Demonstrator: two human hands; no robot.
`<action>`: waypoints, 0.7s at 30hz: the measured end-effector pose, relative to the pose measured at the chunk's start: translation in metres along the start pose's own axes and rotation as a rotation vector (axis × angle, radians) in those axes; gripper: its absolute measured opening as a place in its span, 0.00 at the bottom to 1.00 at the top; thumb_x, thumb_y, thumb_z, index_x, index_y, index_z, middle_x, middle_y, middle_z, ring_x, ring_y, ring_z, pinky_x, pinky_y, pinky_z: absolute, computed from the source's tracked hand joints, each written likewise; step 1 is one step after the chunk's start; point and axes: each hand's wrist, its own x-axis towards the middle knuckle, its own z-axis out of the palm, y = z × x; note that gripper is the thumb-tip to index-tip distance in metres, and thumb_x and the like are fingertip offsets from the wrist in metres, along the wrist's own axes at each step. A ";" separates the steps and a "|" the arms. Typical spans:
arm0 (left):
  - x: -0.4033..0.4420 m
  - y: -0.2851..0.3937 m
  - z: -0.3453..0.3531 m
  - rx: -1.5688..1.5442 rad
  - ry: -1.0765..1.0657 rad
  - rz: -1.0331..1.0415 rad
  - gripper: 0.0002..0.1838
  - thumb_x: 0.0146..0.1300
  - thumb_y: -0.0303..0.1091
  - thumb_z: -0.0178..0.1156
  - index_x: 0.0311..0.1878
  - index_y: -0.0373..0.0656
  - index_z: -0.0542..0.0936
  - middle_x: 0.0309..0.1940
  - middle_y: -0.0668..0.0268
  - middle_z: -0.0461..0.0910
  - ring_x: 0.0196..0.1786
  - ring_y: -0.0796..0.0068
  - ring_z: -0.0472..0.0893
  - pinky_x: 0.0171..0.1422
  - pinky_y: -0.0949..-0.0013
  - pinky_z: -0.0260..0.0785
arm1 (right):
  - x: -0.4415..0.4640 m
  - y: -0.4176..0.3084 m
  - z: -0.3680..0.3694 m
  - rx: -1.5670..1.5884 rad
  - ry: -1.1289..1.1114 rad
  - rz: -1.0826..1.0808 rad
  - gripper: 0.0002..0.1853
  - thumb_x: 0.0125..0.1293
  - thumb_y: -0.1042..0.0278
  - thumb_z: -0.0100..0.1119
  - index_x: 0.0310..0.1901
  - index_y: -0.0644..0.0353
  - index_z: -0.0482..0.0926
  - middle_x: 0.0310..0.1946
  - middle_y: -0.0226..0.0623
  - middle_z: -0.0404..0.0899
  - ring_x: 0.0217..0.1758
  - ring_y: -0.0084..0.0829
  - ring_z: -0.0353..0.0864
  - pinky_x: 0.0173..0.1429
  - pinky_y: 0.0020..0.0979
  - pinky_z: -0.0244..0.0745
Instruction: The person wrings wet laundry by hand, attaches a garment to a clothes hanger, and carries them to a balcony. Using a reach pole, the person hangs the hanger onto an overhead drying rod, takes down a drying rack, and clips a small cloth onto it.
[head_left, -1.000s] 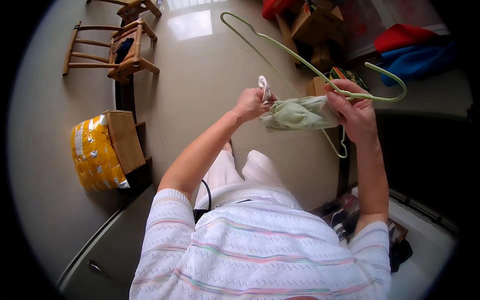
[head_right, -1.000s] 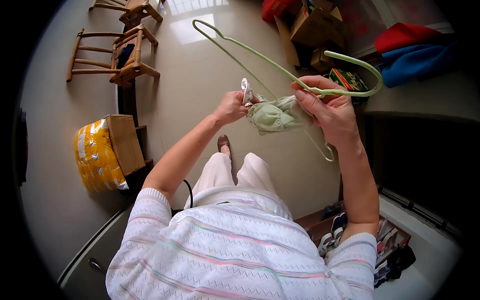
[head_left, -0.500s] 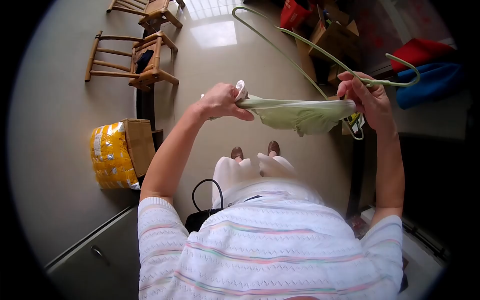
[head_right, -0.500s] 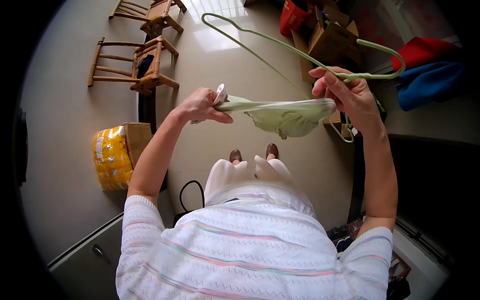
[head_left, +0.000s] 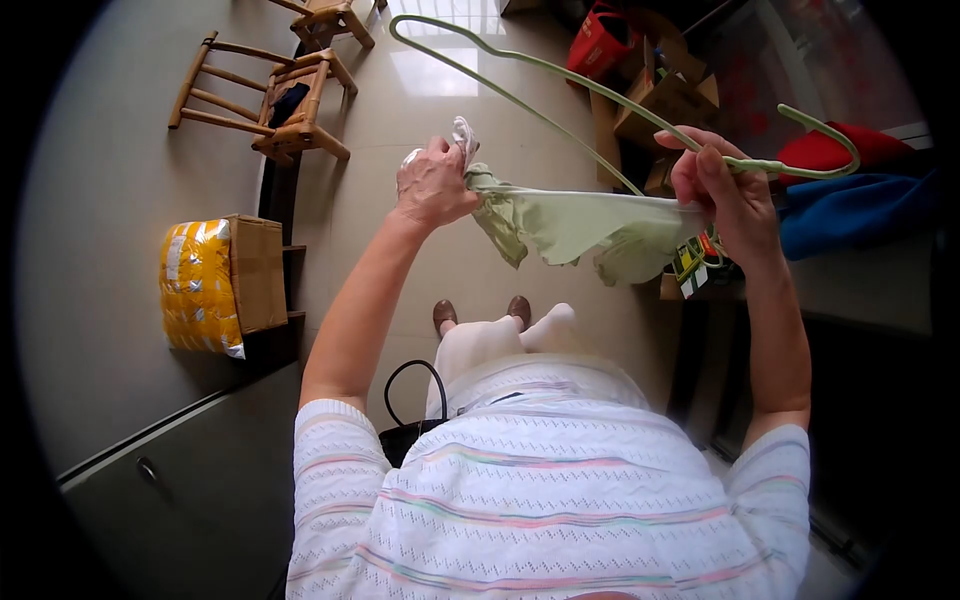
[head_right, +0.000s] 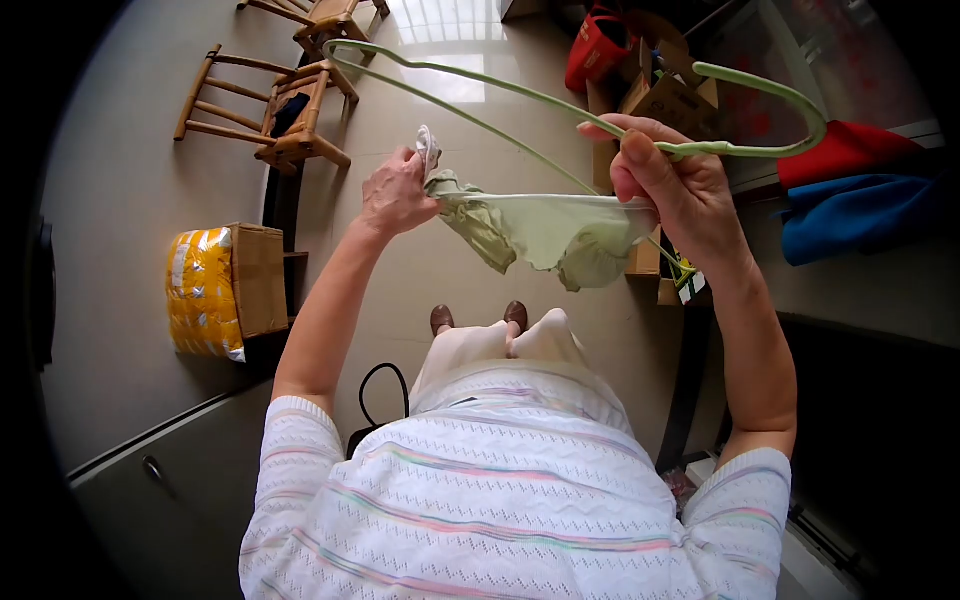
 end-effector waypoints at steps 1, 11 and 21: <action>-0.002 0.001 -0.002 -0.011 -0.099 -0.046 0.16 0.39 0.42 0.60 0.35 0.49 0.77 0.31 0.65 0.74 0.36 0.64 0.75 0.34 0.65 0.69 | -0.001 -0.003 -0.004 0.020 0.001 0.046 0.18 0.67 0.58 0.46 0.48 0.63 0.75 0.18 0.22 0.68 0.18 0.07 0.60 0.20 0.12 0.52; -0.008 -0.040 0.007 -1.439 -0.390 -0.214 0.06 0.51 0.25 0.57 0.34 0.40 0.79 0.26 0.73 0.76 0.27 0.85 0.70 0.30 0.77 0.65 | -0.010 -0.007 -0.036 -0.106 -0.353 0.178 0.11 0.57 0.68 0.50 0.30 0.65 0.81 0.19 0.27 0.69 0.22 0.14 0.65 0.24 0.17 0.56; -0.008 -0.007 -0.032 -0.847 -0.090 -0.137 0.08 0.54 0.32 0.62 0.34 0.38 0.81 0.20 0.74 0.76 0.24 0.89 0.72 0.29 0.81 0.66 | -0.013 0.020 0.004 -0.336 -0.218 0.269 0.10 0.60 0.69 0.51 0.29 0.66 0.79 0.17 0.23 0.70 0.22 0.12 0.63 0.26 0.18 0.59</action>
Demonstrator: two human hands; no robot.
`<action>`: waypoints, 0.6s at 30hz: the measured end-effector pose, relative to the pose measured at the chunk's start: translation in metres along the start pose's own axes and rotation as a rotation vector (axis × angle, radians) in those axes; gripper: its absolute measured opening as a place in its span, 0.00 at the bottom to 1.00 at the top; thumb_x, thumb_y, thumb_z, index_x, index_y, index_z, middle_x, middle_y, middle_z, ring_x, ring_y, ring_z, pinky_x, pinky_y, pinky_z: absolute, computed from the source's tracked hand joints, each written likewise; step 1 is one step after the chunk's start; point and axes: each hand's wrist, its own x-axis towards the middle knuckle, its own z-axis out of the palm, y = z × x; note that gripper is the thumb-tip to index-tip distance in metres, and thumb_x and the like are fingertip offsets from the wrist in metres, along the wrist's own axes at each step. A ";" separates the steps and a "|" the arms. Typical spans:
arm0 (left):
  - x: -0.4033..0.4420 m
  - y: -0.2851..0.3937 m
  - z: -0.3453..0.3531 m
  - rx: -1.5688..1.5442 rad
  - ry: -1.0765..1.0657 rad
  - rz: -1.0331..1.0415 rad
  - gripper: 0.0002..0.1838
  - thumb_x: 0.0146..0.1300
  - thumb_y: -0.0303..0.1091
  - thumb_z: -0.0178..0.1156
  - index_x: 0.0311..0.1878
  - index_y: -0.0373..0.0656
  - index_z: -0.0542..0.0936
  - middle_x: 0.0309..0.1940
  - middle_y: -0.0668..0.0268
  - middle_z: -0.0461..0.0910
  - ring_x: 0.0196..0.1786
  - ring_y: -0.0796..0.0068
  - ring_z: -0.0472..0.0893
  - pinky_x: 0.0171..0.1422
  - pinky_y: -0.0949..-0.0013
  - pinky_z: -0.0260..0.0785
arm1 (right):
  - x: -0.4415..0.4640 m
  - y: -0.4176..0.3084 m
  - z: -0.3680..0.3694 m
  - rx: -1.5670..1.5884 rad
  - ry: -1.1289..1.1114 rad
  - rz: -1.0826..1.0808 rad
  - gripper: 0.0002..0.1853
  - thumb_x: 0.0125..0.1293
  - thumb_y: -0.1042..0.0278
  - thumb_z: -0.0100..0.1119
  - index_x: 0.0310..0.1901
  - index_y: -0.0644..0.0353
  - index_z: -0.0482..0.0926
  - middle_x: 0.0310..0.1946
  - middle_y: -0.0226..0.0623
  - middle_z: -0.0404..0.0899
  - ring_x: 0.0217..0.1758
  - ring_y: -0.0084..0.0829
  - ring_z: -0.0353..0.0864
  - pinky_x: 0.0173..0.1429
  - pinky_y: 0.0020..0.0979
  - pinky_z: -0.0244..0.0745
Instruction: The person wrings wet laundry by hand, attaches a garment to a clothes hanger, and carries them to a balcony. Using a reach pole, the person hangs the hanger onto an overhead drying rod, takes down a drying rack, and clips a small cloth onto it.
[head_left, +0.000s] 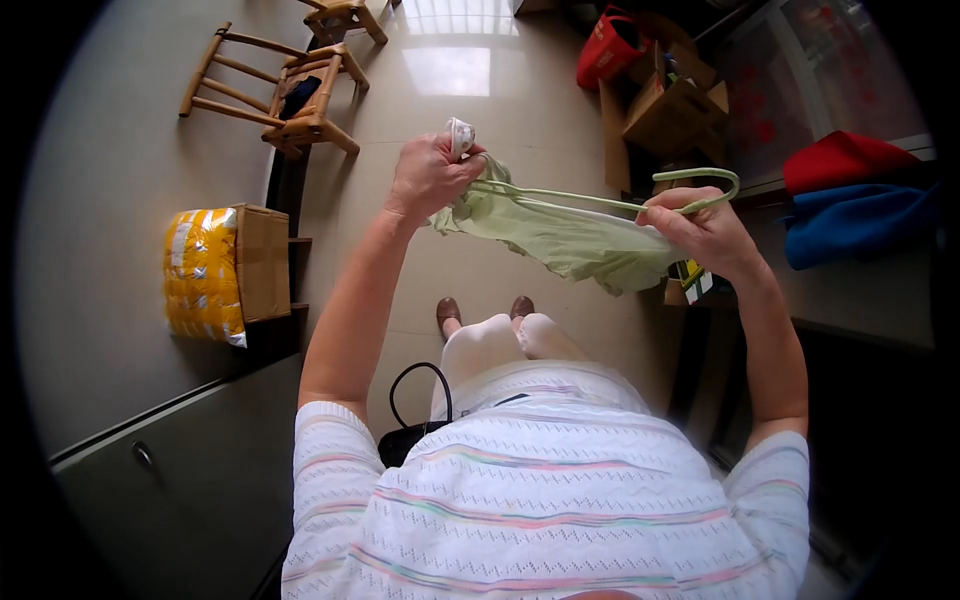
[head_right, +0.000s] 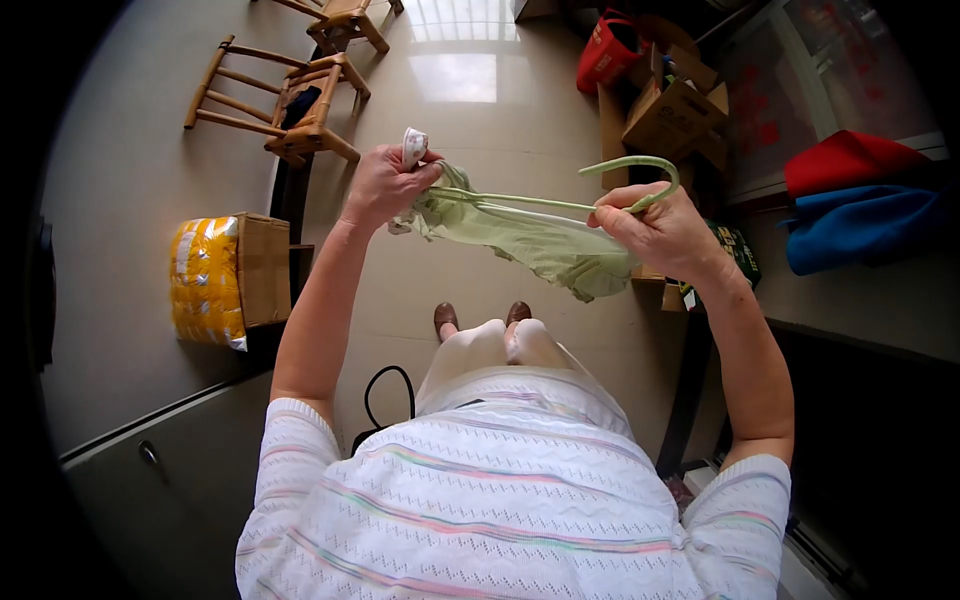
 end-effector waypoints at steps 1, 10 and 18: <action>-0.001 0.002 0.004 0.075 0.058 0.055 0.07 0.53 0.32 0.62 0.33 0.38 0.81 0.20 0.73 0.77 0.24 0.89 0.73 0.29 0.81 0.66 | 0.001 -0.001 0.004 0.011 0.003 -0.016 0.10 0.60 0.69 0.51 0.28 0.66 0.79 0.16 0.22 0.69 0.21 0.11 0.62 0.24 0.17 0.58; -0.041 0.016 0.049 0.193 0.139 0.224 0.07 0.54 0.32 0.60 0.37 0.44 0.81 0.23 0.63 0.79 0.20 0.74 0.77 0.29 0.73 0.69 | 0.014 0.020 0.043 0.064 0.106 -0.011 0.09 0.60 0.70 0.51 0.29 0.66 0.79 0.17 0.26 0.72 0.21 0.14 0.66 0.25 0.19 0.64; -0.038 0.026 0.006 0.587 -0.078 0.462 0.07 0.50 0.34 0.62 0.34 0.48 0.81 0.28 0.68 0.75 0.37 0.68 0.74 0.41 0.68 0.67 | 0.005 0.027 0.035 0.232 -0.034 -0.004 0.10 0.60 0.66 0.56 0.32 0.65 0.80 0.19 0.22 0.72 0.23 0.11 0.65 0.25 0.18 0.61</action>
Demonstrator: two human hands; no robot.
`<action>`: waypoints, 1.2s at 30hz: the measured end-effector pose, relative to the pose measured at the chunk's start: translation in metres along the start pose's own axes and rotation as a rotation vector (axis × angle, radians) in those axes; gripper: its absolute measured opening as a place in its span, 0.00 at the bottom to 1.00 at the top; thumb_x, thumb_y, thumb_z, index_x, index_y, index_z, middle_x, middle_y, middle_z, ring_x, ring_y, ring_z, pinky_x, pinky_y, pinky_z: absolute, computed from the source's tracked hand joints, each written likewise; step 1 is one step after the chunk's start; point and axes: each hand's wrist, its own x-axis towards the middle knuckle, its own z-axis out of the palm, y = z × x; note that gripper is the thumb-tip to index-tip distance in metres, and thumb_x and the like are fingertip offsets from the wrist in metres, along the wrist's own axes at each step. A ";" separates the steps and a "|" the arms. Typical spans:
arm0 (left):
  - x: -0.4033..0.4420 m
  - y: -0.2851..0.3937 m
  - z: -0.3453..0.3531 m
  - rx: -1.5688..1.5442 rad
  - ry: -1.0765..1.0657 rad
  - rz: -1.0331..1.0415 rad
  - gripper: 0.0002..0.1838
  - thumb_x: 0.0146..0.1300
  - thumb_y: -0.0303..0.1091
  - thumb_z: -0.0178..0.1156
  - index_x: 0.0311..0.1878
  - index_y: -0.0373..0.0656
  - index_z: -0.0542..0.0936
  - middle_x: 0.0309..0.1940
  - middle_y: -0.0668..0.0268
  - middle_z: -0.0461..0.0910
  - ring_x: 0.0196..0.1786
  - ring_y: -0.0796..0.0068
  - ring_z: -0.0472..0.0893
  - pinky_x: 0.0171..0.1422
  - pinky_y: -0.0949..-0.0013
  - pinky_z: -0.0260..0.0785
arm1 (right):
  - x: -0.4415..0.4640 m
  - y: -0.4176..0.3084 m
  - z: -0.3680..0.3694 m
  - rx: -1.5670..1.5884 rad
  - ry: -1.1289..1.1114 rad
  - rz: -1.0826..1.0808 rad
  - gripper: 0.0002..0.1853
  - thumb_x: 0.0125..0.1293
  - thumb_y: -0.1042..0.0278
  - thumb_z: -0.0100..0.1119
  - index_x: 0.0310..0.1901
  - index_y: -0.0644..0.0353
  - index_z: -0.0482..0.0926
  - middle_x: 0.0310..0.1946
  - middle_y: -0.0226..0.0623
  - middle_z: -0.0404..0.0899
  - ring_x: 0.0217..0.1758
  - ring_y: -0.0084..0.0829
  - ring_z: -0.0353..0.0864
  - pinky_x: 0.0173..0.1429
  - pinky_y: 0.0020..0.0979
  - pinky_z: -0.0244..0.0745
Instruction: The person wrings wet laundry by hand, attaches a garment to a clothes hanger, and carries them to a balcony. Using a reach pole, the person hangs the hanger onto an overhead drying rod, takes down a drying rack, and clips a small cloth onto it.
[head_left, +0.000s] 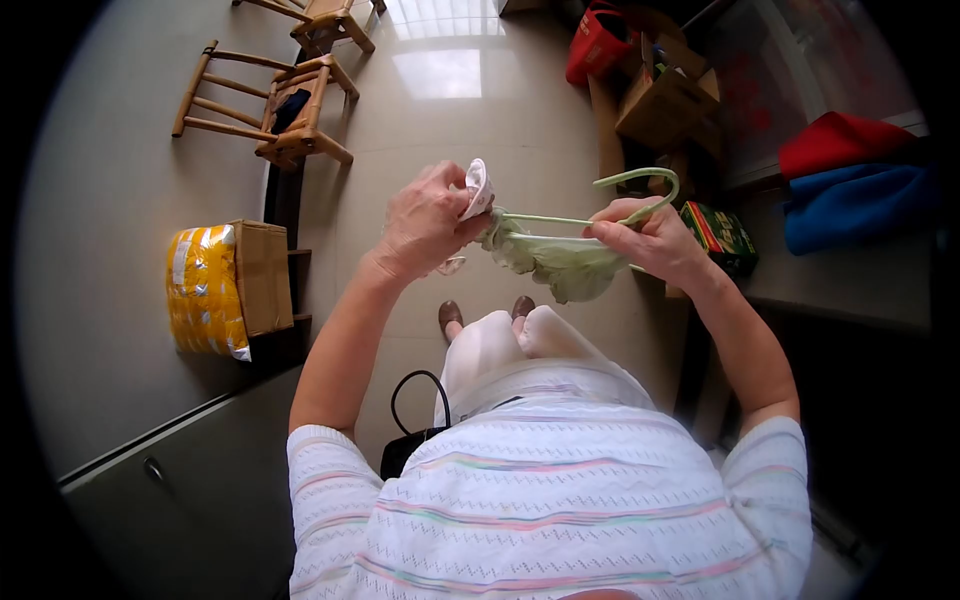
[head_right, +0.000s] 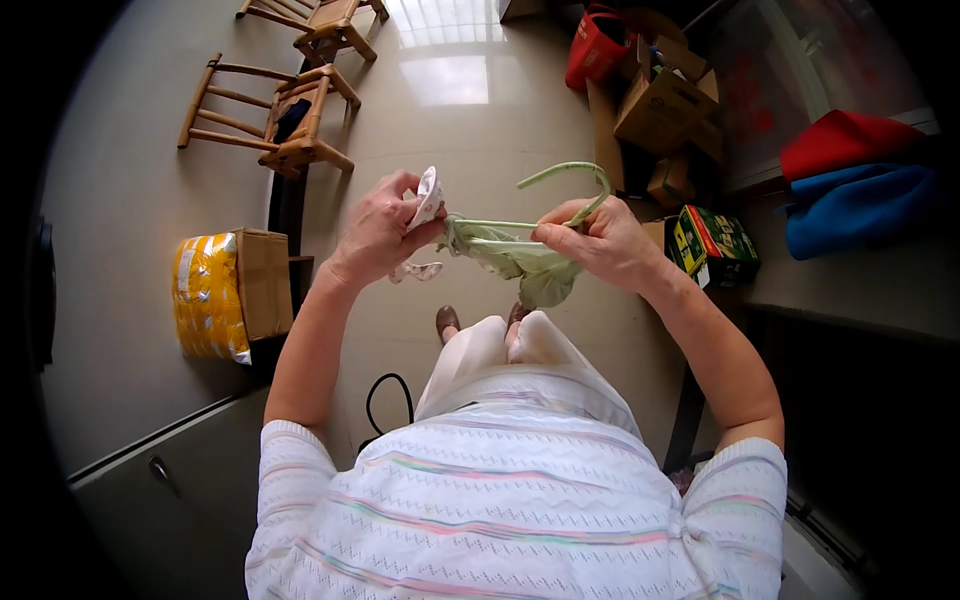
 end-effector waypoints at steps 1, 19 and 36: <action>0.002 0.001 -0.006 -0.025 -0.092 -0.016 0.07 0.50 0.35 0.63 0.33 0.47 0.80 0.27 0.68 0.75 0.38 0.68 0.73 0.42 0.68 0.67 | -0.002 -0.002 -0.002 -0.014 -0.012 0.006 0.10 0.60 0.66 0.56 0.32 0.65 0.80 0.19 0.22 0.72 0.24 0.11 0.65 0.25 0.18 0.61; 0.012 0.041 -0.085 -0.327 -0.144 0.140 0.07 0.46 0.29 0.66 0.25 0.40 0.77 0.20 0.65 0.76 0.22 0.70 0.75 0.28 0.70 0.68 | -0.002 0.019 -0.029 -0.009 -0.565 0.143 0.22 0.51 0.71 0.61 0.50 0.66 0.72 0.40 0.38 0.76 0.37 0.25 0.74 0.39 0.26 0.73; -0.016 0.022 -0.120 -0.715 -0.028 -0.068 0.05 0.47 0.20 0.64 0.26 0.35 0.77 0.21 0.70 0.73 0.24 0.85 0.70 0.27 0.80 0.63 | -0.020 0.088 -0.058 0.668 -0.738 0.479 0.24 0.49 0.55 0.67 0.43 0.65 0.74 0.34 0.28 0.76 0.37 0.20 0.73 0.46 0.20 0.67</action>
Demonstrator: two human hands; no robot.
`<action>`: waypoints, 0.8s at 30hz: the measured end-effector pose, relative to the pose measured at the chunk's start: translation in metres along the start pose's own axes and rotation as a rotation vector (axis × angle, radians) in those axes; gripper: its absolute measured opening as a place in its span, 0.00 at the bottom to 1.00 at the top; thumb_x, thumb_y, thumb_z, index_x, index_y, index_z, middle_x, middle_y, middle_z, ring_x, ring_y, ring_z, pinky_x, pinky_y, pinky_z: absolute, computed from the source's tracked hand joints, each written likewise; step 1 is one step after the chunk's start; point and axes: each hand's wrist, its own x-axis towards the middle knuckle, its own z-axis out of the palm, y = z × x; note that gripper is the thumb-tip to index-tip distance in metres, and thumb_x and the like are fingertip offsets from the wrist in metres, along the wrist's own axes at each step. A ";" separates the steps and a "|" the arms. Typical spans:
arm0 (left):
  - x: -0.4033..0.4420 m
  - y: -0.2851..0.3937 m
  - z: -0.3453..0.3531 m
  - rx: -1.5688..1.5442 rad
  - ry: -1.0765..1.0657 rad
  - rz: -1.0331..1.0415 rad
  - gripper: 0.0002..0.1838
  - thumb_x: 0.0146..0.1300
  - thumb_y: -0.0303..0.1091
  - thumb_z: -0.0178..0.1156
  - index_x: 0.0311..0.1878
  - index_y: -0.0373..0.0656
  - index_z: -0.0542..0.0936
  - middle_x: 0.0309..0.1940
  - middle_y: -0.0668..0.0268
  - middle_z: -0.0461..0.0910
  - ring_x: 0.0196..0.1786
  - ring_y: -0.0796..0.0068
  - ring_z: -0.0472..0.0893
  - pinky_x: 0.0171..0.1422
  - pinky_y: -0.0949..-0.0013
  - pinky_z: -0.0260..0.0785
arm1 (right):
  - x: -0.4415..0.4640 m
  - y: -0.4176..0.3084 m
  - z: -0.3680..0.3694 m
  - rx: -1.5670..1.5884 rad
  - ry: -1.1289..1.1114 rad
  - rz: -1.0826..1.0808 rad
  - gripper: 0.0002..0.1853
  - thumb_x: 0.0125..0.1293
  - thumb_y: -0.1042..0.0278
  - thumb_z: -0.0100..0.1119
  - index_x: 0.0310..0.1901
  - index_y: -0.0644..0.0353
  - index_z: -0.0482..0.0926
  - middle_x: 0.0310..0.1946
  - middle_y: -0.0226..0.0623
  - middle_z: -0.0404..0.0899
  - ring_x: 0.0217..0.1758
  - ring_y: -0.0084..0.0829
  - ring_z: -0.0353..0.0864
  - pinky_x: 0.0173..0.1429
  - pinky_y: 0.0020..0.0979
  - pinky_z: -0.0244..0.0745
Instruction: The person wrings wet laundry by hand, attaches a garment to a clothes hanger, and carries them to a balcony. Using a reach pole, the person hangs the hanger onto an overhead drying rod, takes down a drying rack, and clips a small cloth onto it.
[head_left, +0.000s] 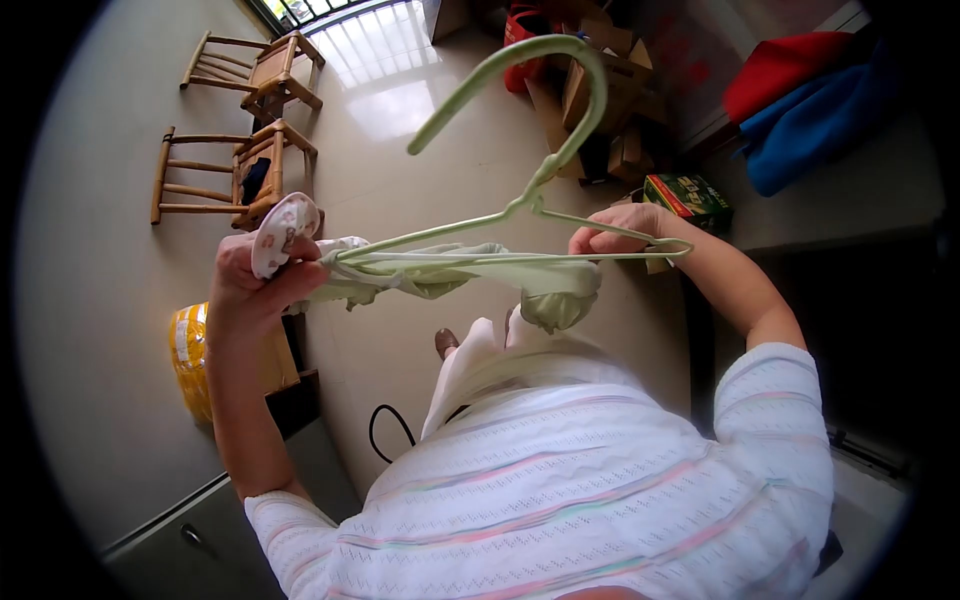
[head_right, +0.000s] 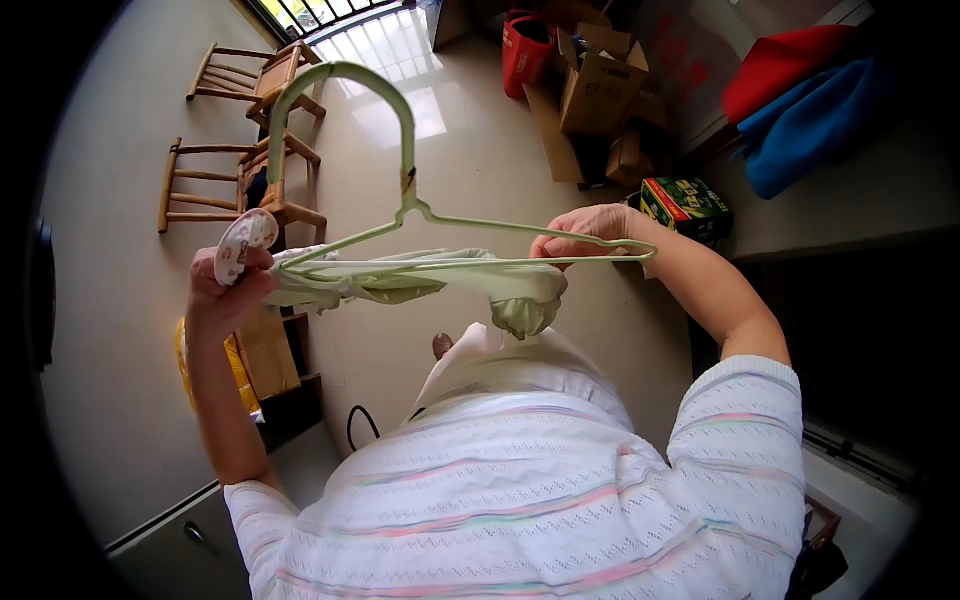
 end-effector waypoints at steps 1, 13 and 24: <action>-0.002 -0.001 -0.003 -0.071 0.017 -0.027 0.05 0.47 0.20 0.64 0.26 0.35 0.77 0.21 0.71 0.73 0.24 0.86 0.69 0.27 0.80 0.63 | -0.002 0.006 -0.007 0.040 0.043 -0.010 0.23 0.50 0.57 0.67 0.42 0.65 0.74 0.34 0.28 0.76 0.37 0.21 0.73 0.47 0.20 0.68; 0.003 -0.005 -0.021 0.263 -0.058 -0.162 0.05 0.48 0.23 0.63 0.25 0.35 0.76 0.19 0.74 0.72 0.24 0.88 0.68 0.28 0.81 0.62 | -0.013 -0.030 -0.024 -0.556 0.744 -0.347 0.10 0.60 0.63 0.55 0.30 0.62 0.78 0.22 0.24 0.74 0.27 0.14 0.66 0.35 0.20 0.64; 0.012 -0.026 -0.035 0.330 0.233 -0.069 0.06 0.52 0.27 0.64 0.27 0.36 0.77 0.20 0.73 0.72 0.24 0.87 0.68 0.28 0.81 0.62 | -0.020 -0.060 0.024 -1.304 1.187 -0.241 0.10 0.53 0.68 0.54 0.38 0.55 0.76 0.29 0.37 0.78 0.37 0.36 0.78 0.44 0.33 0.70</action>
